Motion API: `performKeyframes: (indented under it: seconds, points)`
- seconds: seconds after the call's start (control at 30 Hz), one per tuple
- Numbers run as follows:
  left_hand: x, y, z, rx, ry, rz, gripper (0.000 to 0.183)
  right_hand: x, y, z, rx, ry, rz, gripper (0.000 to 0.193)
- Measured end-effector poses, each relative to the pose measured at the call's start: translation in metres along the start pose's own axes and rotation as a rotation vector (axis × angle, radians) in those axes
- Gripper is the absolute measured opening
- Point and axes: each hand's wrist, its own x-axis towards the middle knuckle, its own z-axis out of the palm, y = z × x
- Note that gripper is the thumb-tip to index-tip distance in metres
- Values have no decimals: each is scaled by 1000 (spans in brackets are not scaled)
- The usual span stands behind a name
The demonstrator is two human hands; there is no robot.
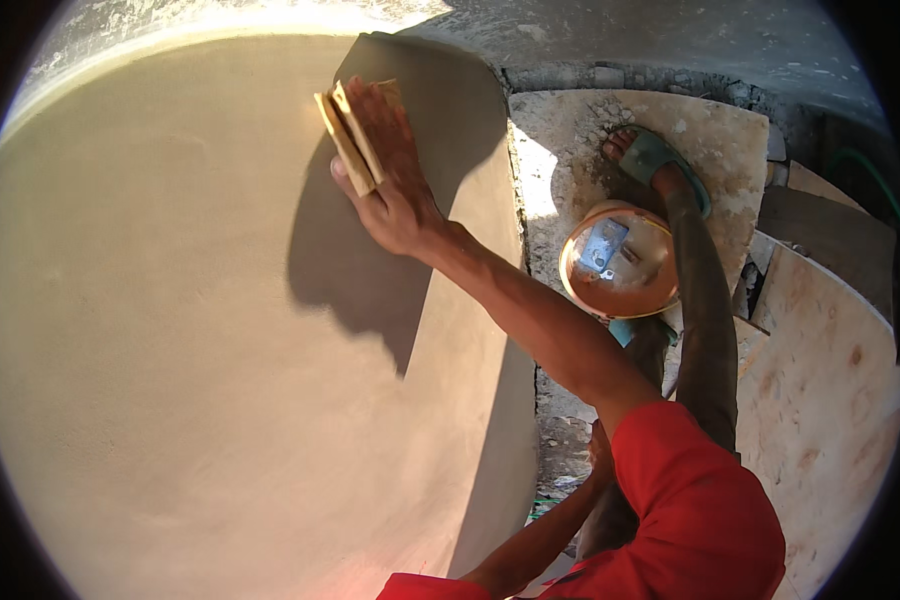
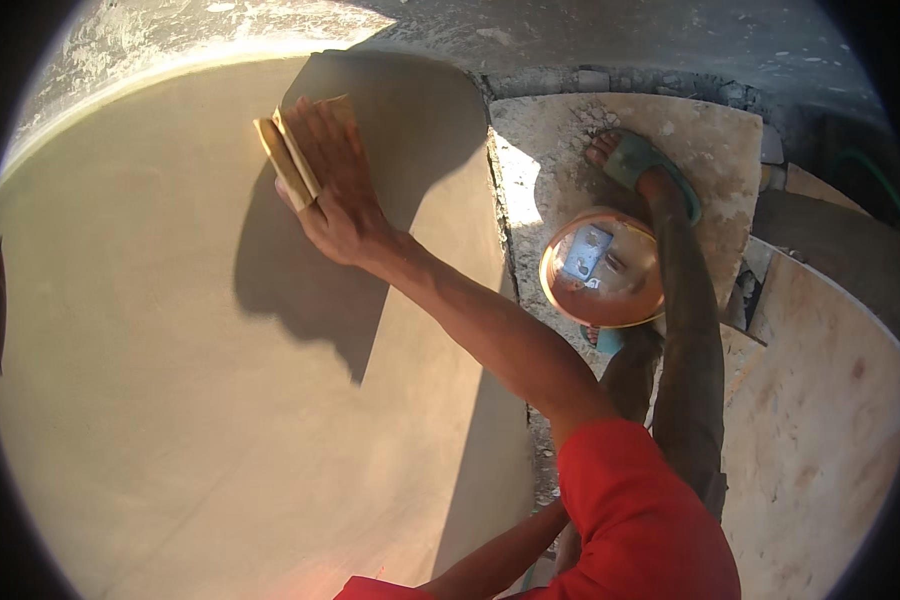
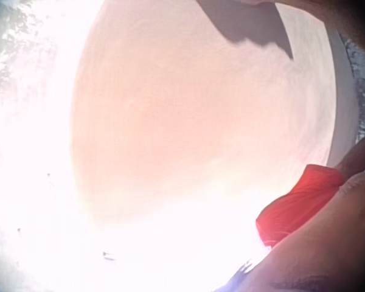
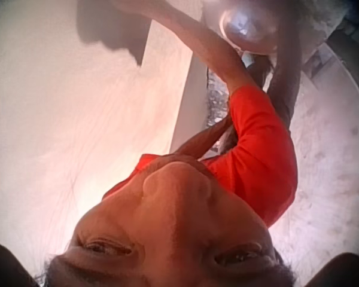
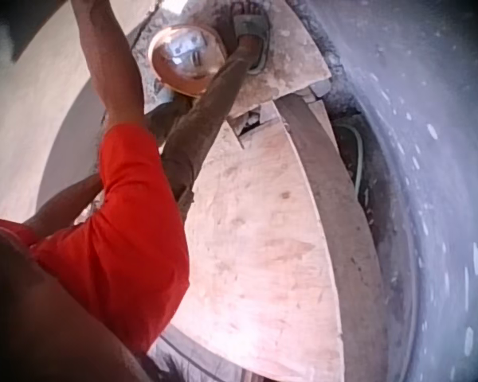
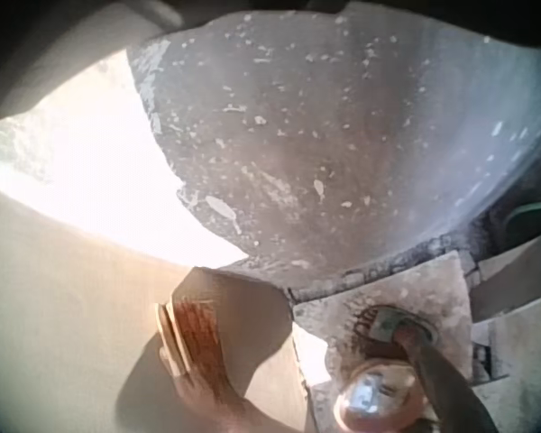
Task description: The person smooths a freshly plastered wall using a sanding block. They move the block in long strokes across the surface, working from the top down and covering different sections of the wall.
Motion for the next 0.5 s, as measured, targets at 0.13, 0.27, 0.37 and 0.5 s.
performKeyframes:
  seconds: [0.13,0.27,0.37,0.5]
  points:
    - [-6,2,4,-11,10,-15,61,-61,3,2,116,-101,31,63]
    - [-9,1,10,-6,-2,-16,61,5,12,-3,92,24,64,68]
    - [-11,3,14,-16,11,-30,62,-62,-32,4,37,-76,3,65]
    - [-11,3,13,-3,-5,-29,62,4,8,-9,183,58,73,62]
